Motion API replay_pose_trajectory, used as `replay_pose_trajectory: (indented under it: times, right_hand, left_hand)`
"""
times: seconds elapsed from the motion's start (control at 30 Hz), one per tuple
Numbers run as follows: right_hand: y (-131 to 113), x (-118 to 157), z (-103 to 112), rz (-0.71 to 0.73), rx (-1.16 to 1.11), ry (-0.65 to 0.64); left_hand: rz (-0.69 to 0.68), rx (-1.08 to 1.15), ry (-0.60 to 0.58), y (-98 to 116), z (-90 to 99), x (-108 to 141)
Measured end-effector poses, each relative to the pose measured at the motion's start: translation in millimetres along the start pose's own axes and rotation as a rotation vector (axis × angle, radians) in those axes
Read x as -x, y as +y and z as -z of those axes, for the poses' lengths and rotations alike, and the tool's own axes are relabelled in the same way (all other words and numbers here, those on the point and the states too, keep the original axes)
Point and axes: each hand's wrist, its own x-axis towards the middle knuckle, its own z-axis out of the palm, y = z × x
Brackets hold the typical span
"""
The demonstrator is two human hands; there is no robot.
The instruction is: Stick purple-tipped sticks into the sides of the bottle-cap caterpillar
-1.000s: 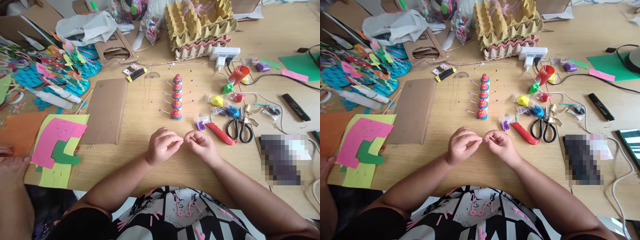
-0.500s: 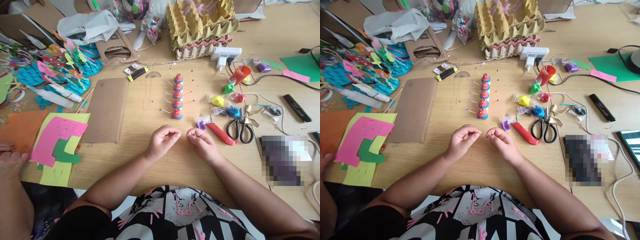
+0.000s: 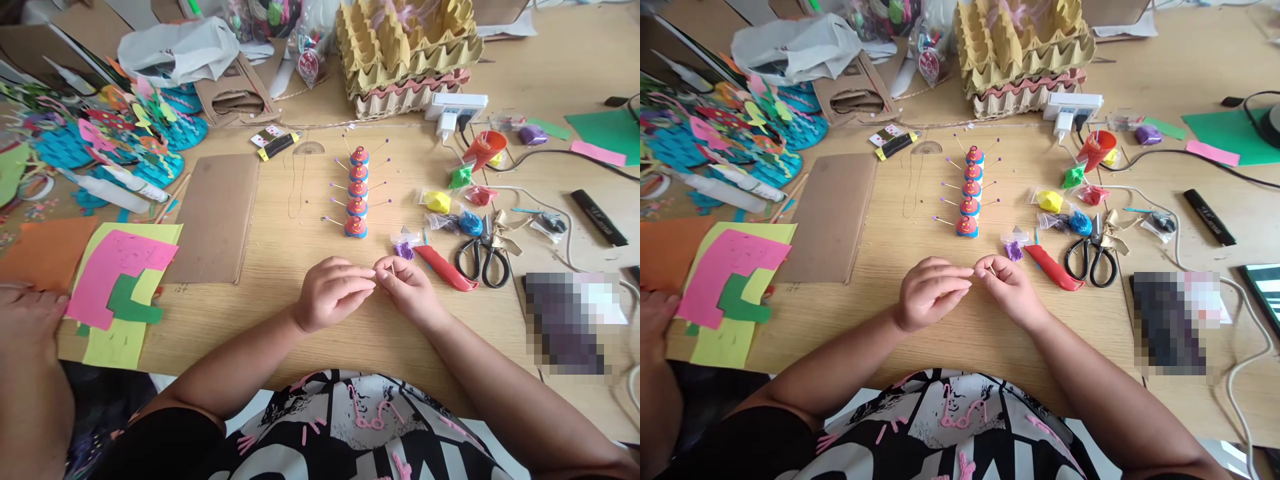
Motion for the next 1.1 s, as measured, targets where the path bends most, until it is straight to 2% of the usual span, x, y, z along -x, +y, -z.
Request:
replay_pose_trajectory:
  times: [0.4, 0.5, 0.57, 0.67, 0.8, 0.87, 0.97, 1.1]
  right_hand:
    - [-5, -2, -1, 0.086, 0.134, 0.075]
    - [-4, -2, -1, 0.084, 0.116, 0.084]
    - [-3, -2, 0, 0.076, 0.102, 0.089]
    - [0, -1, 1, 0.051, 0.083, 0.084]
    - [0, 0, 2, 0.036, 0.078, 0.028]
    - [-2, 1, 1, 0.059, 0.096, -0.005]
    - [-4, 4, 0, 0.095, 0.157, -0.068]
    - [-4, 5, -1, 0.146, 0.207, -0.114]
  left_hand:
    - [-0.178, -0.401, -0.054, -2, -1.4, 7]
    - [-0.217, -0.424, -0.076, -1, -2.0, 7]
    - [-0.188, -0.352, -0.073, -2, -3.1, 8]
    - [0.007, -0.111, -0.033, -3, -6.0, 6]
    - [0.465, 0.253, 0.022, -5, -9.9, 4]
    - [0.64, 0.422, 0.009, -5, -10.7, 4]
    - [0.762, 0.612, -0.018, -5, -10.7, 4]
    - [0.84, 0.737, -0.037, -7, -11.2, 4]
